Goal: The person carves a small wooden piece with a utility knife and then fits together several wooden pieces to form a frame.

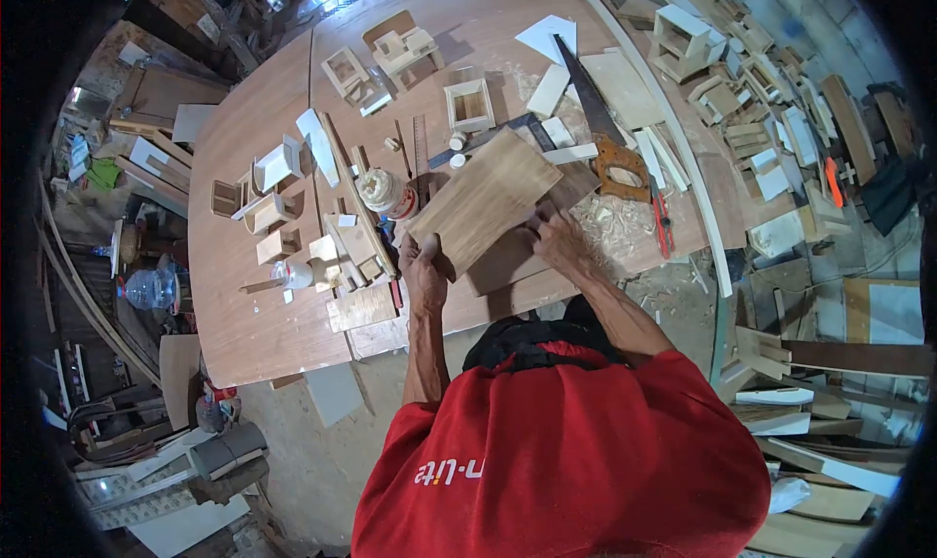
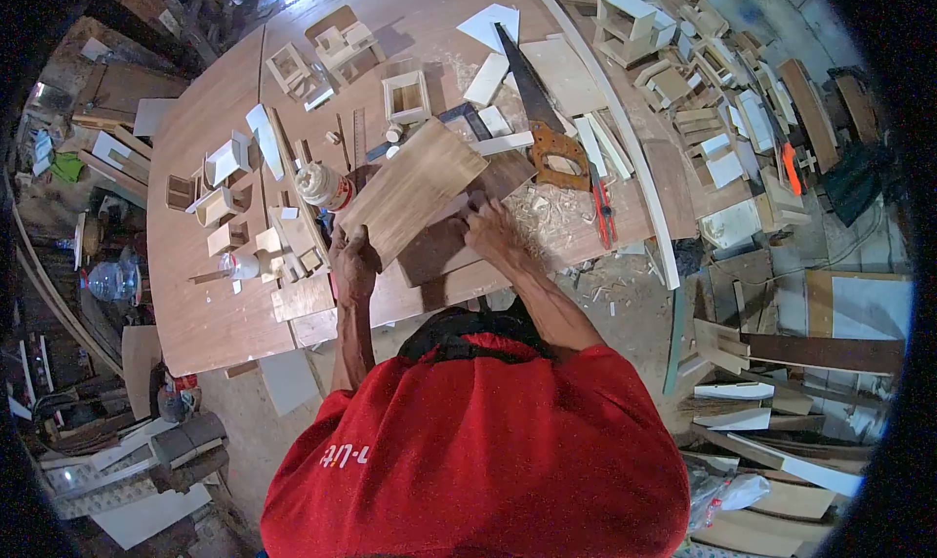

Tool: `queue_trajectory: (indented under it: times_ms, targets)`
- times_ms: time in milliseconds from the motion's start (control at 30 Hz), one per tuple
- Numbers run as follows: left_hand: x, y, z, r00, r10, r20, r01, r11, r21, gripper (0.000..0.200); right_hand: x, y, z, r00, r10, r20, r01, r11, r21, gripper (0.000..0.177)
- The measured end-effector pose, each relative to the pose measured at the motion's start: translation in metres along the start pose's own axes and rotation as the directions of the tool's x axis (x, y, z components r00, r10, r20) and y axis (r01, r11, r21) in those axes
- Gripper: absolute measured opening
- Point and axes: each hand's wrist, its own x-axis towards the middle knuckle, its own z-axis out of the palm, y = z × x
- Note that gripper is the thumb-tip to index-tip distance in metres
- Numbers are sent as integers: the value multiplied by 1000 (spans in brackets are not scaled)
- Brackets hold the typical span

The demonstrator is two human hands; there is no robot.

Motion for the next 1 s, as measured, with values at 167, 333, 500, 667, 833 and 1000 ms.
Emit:
queue_trajectory:
  times_ms: [167, 333, 500, 667, 833, 1000]
  targets:
    - [-9, -12, -10, 999, -49, -4, 49, 999, 4, 24, 11, 5, 19, 939, 342, -23, -223, 663, 715, 31]
    - [-17, -19, -21, 987, -125, 97, 126, 992, -3, 27, -49, 49, -16, 820, 522, -236, -326, 764, 557, 16]
    - [-18, -48, -11, 972, -202, 116, 186, 973, 135, 24, -58, 51, -59, 639, 604, -476, -296, 764, 573, 17]
    - [-11, -70, -8, 966, -214, 142, 187, 965, 184, 29, -14, -12, -61, 893, 148, -425, -42, 968, 249, 22]
    - [-7, -74, -14, 964, -211, 160, 182, 967, 178, 29, 25, -55, -18, 961, -29, -275, 78, 982, 169, 39]
    - [-4, -83, -15, 973, -155, 169, 121, 973, 195, 27, 33, -66, 6, 977, -57, -204, 81, 991, 107, 56]
